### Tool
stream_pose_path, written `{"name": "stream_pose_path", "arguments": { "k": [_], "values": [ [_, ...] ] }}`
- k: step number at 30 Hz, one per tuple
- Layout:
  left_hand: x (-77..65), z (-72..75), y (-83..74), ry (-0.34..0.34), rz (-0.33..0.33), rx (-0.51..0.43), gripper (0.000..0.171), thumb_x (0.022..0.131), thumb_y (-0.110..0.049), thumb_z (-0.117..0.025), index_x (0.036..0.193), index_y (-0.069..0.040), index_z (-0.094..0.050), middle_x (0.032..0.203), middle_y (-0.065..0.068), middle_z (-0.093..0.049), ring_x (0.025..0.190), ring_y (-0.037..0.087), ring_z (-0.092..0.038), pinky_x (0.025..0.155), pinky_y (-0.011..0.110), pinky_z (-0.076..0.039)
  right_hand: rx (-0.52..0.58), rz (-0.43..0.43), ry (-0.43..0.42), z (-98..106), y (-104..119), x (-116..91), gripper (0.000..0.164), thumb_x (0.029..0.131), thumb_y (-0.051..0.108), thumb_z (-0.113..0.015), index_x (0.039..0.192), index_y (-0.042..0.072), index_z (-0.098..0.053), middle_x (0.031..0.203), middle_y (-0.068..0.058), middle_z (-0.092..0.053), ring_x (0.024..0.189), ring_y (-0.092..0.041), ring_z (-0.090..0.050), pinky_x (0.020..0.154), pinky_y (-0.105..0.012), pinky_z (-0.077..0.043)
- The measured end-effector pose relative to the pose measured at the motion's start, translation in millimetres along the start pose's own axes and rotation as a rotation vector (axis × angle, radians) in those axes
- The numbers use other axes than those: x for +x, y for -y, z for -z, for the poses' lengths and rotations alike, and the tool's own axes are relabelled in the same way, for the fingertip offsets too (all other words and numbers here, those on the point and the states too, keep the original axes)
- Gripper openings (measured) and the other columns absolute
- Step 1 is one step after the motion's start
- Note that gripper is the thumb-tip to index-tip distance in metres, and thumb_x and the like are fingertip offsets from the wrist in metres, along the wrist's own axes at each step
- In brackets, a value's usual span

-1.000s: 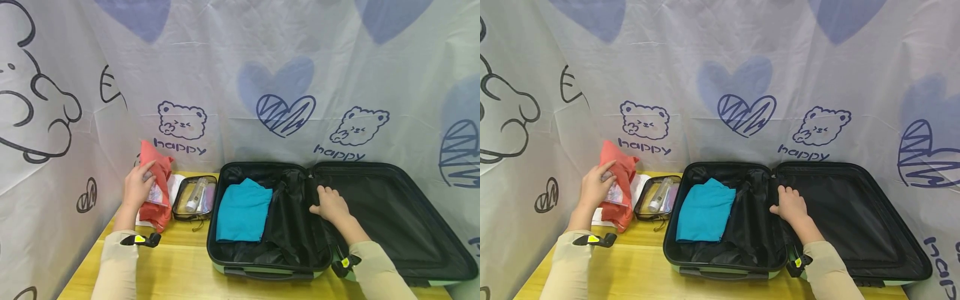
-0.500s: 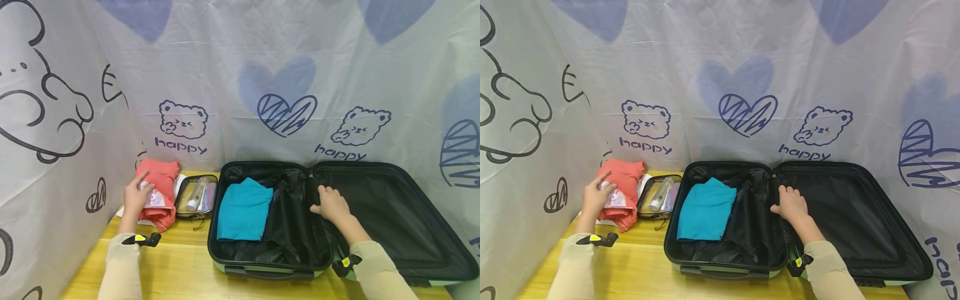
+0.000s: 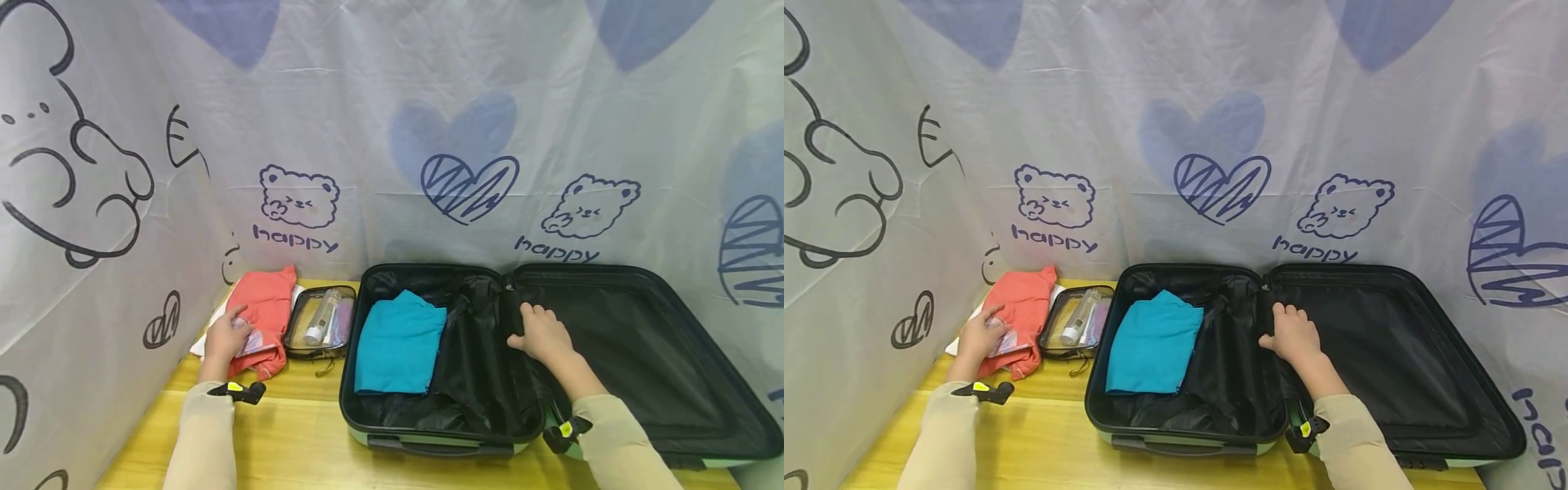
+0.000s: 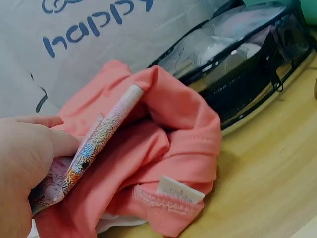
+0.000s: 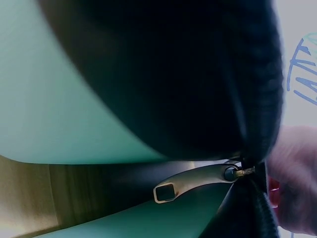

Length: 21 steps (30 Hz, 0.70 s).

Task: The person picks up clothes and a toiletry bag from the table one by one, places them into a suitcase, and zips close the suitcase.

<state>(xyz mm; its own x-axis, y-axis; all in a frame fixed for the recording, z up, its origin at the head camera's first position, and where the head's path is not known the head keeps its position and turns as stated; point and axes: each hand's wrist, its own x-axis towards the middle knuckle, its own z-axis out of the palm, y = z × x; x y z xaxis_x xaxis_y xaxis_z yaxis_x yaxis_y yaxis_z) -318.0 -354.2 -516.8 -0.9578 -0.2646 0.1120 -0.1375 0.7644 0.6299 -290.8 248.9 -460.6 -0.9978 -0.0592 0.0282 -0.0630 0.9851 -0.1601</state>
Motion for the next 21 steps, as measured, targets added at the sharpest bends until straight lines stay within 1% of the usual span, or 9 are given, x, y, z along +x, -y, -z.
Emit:
{"name": "stream_pose_path", "arguments": {
  "k": [4, 6, 11, 16, 19, 21],
  "values": [
    [2.1, -2.8, 5.0, 0.03, 0.009, 0.032, 0.058, 0.088, -0.021, -0.061, 0.142, -0.004, -0.046, 0.14, 0.035, -0.046, 0.126, 0.053, -0.044, 0.104, 0.06, -0.037, 0.001, -0.005, 0.0, -0.6, -0.3, -0.3, 0.072, 0.084, 0.031, -0.073, 0.135, -0.008, -0.04, 0.13, -0.034, -0.048, 0.115, -0.052, -0.048, 0.091, -0.063, -0.044],
    [4.6, -3.3, 6.5, 0.048, 0.015, 0.037, 0.059, 0.088, -0.021, -0.061, 0.142, -0.003, -0.045, 0.14, 0.036, -0.044, 0.127, 0.054, -0.044, 0.105, 0.06, -0.036, 0.002, -0.008, 0.001, -1.1, -0.2, -0.3, 0.072, 0.084, 0.031, -0.073, 0.135, -0.008, -0.04, 0.13, -0.034, -0.048, 0.115, -0.052, -0.048, 0.091, -0.063, -0.044],
    [9.0, -0.4, 6.9, 0.107, 0.029, -0.002, 0.061, 0.088, -0.02, -0.063, 0.142, 0.001, -0.044, 0.142, 0.037, -0.04, 0.13, 0.053, -0.04, 0.11, 0.059, -0.032, 0.0, -0.009, -0.002, -2.4, 0.0, -0.4, 0.072, 0.084, 0.031, -0.073, 0.135, -0.008, -0.04, 0.13, -0.034, -0.049, 0.115, -0.052, -0.048, 0.091, -0.062, -0.044],
    [8.9, 4.3, 6.2, 0.156, 0.027, -0.066, 0.061, 0.086, -0.018, -0.065, 0.141, 0.001, -0.045, 0.144, 0.036, -0.04, 0.13, 0.05, -0.04, 0.11, 0.058, -0.032, 0.002, -0.003, -0.01, -4.2, -1.3, -0.3, 0.073, 0.084, 0.031, -0.073, 0.136, -0.008, -0.04, 0.13, -0.035, -0.049, 0.116, -0.052, -0.048, 0.091, -0.063, -0.044],
    [7.8, 4.4, 5.8, 0.159, 0.011, -0.103, 0.059, 0.086, -0.015, -0.065, 0.14, 0.0, -0.048, 0.144, 0.035, -0.041, 0.129, 0.047, -0.042, 0.109, 0.057, -0.033, 0.003, -0.002, -0.015, -5.1, -1.9, 0.0, 0.073, 0.084, 0.031, -0.073, 0.135, -0.008, -0.04, 0.13, -0.035, -0.049, 0.116, -0.052, -0.048, 0.091, -0.063, -0.044],
    [7.1, 3.3, 5.4, 0.142, 0.0, -0.126, 0.057, 0.085, -0.011, -0.065, 0.139, -0.001, -0.05, 0.144, 0.034, -0.042, 0.129, 0.046, -0.042, 0.108, 0.057, -0.034, 0.004, -0.003, -0.015, -5.5, -2.0, 0.3, 0.073, 0.084, 0.031, -0.073, 0.136, -0.008, -0.04, 0.13, -0.035, -0.048, 0.116, -0.052, -0.047, 0.091, -0.063, -0.044]
  ]
}}
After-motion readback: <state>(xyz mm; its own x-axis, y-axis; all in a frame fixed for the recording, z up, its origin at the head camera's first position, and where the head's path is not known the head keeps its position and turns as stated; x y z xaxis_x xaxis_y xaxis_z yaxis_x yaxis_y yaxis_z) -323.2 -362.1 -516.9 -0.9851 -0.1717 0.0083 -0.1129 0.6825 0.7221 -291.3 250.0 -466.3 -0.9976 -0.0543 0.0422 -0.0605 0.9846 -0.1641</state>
